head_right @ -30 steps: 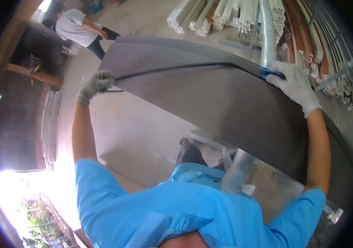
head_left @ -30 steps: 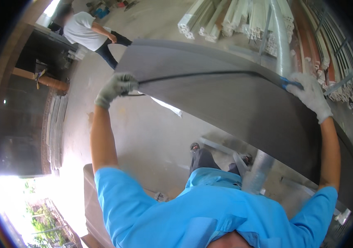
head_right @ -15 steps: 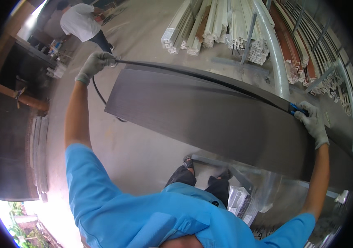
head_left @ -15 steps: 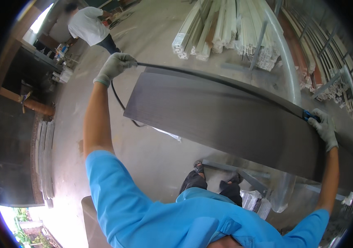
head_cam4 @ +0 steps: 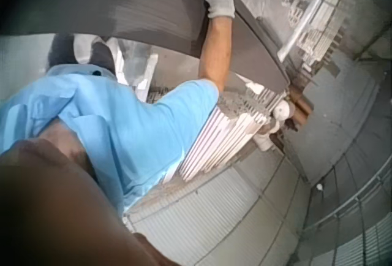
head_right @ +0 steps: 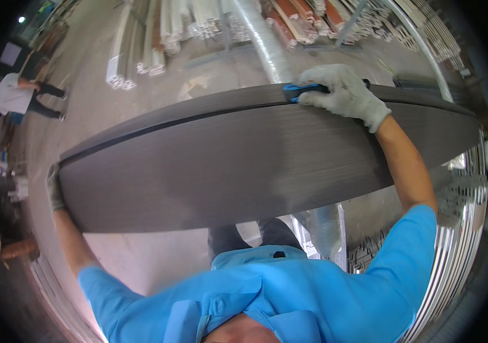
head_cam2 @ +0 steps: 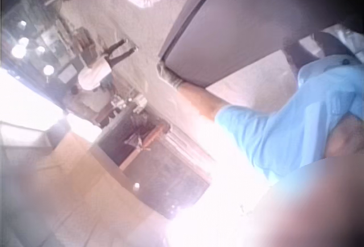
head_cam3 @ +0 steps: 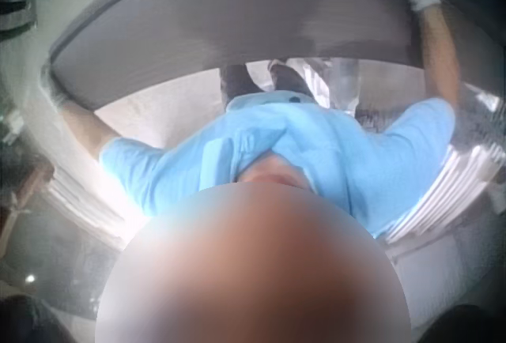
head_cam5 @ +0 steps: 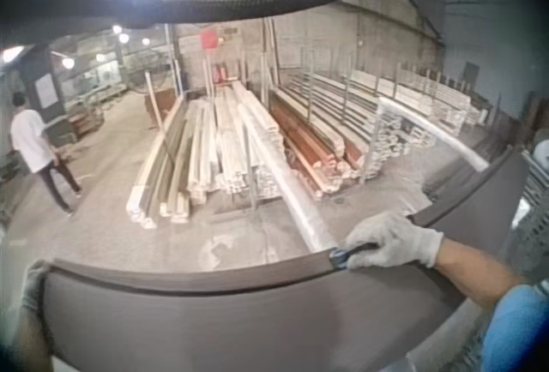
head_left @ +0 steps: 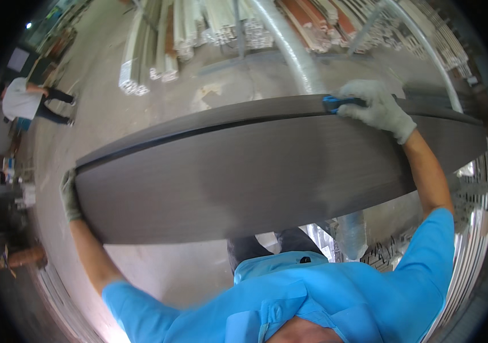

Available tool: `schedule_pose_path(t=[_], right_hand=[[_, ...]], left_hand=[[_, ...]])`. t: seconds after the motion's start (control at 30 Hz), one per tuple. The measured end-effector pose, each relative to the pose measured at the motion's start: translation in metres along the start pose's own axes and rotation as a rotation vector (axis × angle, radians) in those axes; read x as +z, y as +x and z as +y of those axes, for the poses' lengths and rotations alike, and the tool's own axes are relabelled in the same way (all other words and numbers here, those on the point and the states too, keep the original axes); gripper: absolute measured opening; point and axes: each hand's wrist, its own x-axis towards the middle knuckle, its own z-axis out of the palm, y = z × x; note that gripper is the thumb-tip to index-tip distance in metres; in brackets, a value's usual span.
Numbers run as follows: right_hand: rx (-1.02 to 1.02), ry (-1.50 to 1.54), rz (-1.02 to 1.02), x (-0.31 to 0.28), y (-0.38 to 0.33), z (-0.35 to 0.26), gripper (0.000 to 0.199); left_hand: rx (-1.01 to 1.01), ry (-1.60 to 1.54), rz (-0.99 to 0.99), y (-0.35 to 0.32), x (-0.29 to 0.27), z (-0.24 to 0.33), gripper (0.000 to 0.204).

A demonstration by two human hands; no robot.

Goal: The person inserts a long flexible strip into the groove of a large flat panel using a blue plastic tool. They flip the panel and repeat the insertion on the opposite edge, then place the panel upright against a stack of similar panels.

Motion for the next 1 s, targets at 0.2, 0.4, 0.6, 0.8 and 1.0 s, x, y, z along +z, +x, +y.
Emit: schedule_pose_path(t=[0.2,0.4,0.6,0.8,1.0], right_hand=[[-0.024,0.036,-0.157,0.024,0.056,-0.029,0.024],[-0.146,0.036,-0.148,0.054,0.105,-0.066,0.024],[-0.163,0.067,-0.190,0.080,0.145,-0.101,0.023],[-0.236,0.070,-0.208,0.110,0.193,-0.141,0.026],[-0.227,0.017,-0.255,0.137,0.234,-0.180,0.028]], left_hand=[[-0.031,-0.112,-0.134,-0.007,0.000,0.006,0.019],[-0.124,-0.127,0.073,-0.039,0.032,0.044,0.020],[-0.124,-0.201,-0.078,-0.048,0.043,0.065,0.022],[-0.153,-0.291,-0.041,-0.055,0.049,0.078,0.019],[-0.187,-0.383,-0.057,-0.060,0.053,0.088,0.020]])
